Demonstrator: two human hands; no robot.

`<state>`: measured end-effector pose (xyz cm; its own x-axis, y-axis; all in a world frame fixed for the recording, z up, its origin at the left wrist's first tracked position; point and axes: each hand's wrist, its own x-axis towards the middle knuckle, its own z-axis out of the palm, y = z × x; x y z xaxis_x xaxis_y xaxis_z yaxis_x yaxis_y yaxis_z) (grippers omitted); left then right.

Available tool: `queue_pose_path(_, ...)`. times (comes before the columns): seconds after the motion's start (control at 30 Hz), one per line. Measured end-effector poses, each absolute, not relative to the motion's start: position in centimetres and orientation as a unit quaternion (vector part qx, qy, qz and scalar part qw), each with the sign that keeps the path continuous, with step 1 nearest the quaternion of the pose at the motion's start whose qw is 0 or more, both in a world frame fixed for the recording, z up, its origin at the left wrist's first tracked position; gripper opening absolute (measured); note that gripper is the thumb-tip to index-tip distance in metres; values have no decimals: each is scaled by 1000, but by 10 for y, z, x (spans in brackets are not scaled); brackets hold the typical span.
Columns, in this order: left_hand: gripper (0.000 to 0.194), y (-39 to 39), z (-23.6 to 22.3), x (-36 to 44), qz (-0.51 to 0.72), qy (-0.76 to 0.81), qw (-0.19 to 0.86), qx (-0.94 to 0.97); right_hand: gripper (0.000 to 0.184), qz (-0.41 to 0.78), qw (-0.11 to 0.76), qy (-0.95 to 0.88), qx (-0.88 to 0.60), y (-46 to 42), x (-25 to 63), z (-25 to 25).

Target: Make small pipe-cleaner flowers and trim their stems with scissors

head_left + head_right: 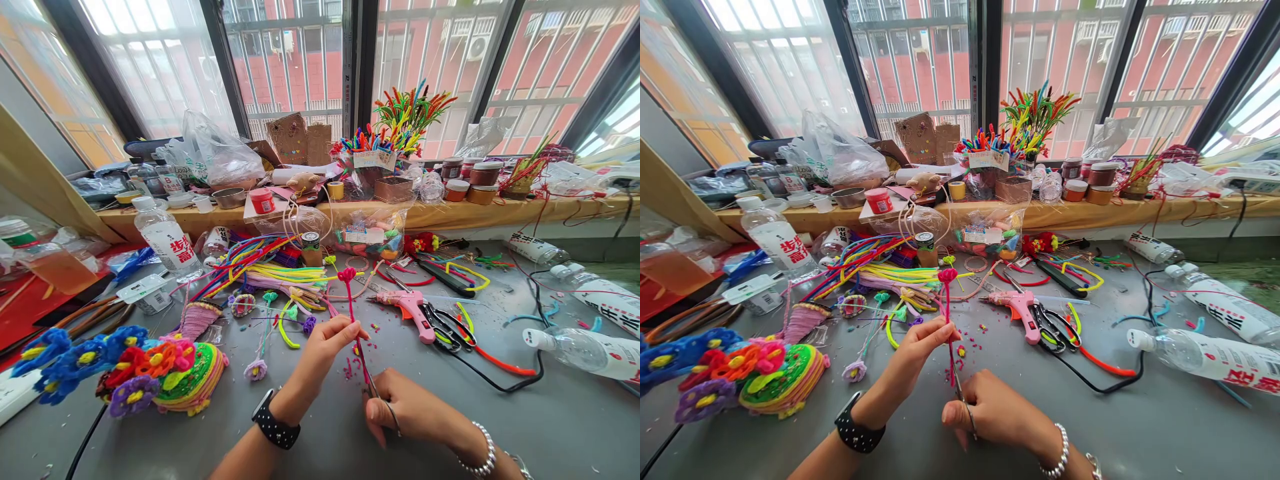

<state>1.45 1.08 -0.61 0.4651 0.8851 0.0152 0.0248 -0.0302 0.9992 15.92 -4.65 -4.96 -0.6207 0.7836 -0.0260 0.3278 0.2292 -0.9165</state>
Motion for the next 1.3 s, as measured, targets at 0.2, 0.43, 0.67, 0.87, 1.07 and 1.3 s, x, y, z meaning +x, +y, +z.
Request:
queue_pose_path(0.2,26,11,-6,14,360,373,589,620,72,508,240,-734,-382,-46,158,-49)
queue_pose_path(0.43,25,10,-4,15,375,374,605,595,70,525,250,-710,-398,-46,156,-48)
queue_pose_path(0.67,23,8,-3,16,387,369,606,589,68,539,252,-690,-413,-44,158,-52)
queue_pose_path(0.87,20,12,-8,13,429,367,614,552,69,530,254,-696,-412,-43,160,-52)
queue_pose_path(1.07,21,14,-9,13,450,387,600,537,64,491,344,-653,-462,-41,161,-33)
queue_pose_path(1.3,22,11,-6,17,402,384,600,575,36,542,387,-560,-492,-41,161,-21)
